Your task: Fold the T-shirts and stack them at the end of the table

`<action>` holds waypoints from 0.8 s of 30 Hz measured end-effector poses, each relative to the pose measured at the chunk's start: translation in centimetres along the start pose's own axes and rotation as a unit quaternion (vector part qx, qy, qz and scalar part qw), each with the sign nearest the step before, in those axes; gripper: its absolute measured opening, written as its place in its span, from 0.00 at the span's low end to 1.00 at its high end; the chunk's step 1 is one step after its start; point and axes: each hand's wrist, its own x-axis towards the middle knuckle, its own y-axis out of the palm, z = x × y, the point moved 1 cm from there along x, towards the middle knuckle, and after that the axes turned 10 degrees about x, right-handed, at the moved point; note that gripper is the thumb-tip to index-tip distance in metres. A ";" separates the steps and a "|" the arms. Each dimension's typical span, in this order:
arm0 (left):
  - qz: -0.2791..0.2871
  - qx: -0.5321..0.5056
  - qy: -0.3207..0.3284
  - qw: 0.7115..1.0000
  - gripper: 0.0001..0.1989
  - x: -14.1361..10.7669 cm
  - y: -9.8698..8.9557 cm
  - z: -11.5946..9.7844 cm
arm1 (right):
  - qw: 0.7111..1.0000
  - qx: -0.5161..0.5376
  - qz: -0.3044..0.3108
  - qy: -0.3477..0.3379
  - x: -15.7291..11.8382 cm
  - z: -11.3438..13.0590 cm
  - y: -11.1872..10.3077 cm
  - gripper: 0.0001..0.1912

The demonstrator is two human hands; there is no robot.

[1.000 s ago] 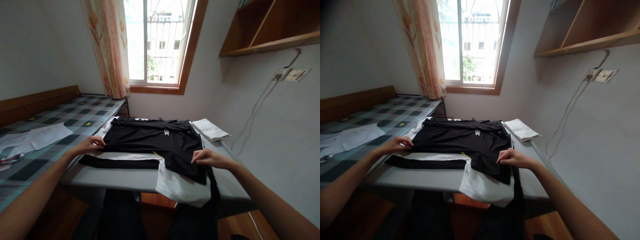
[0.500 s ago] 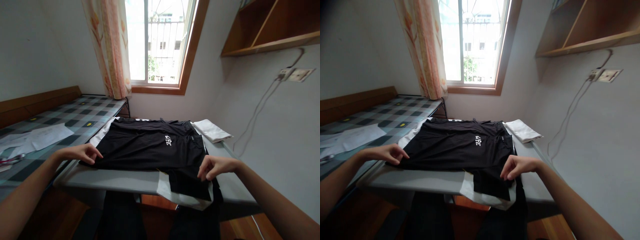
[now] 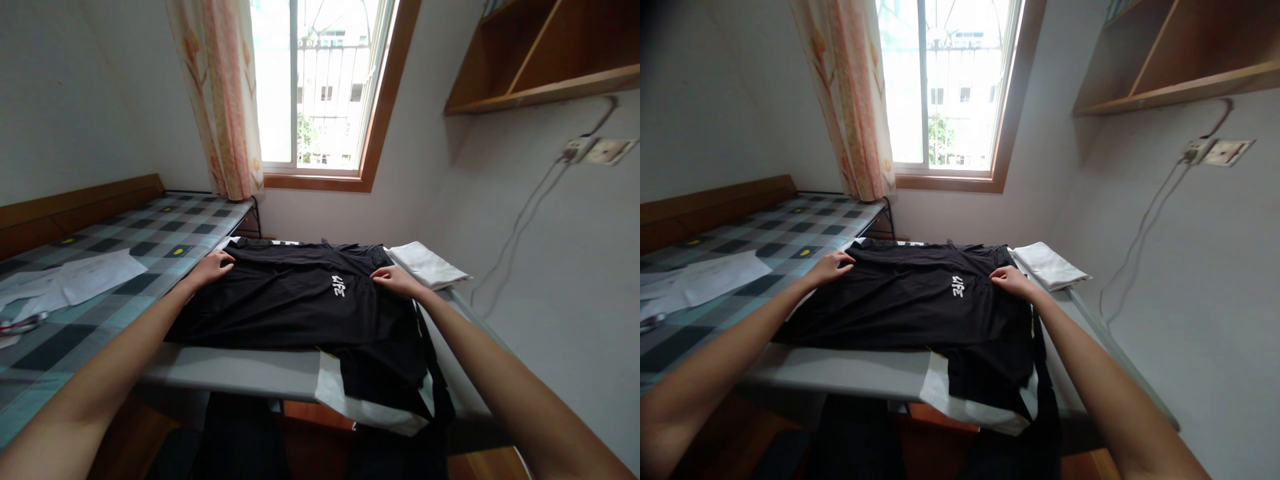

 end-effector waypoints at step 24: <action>0.073 0.124 -0.047 0.988 0.22 12.0 5.7 -0.8 | 0.993 0.018 -0.099 0.061 16.0 -1.6 2.6 0.25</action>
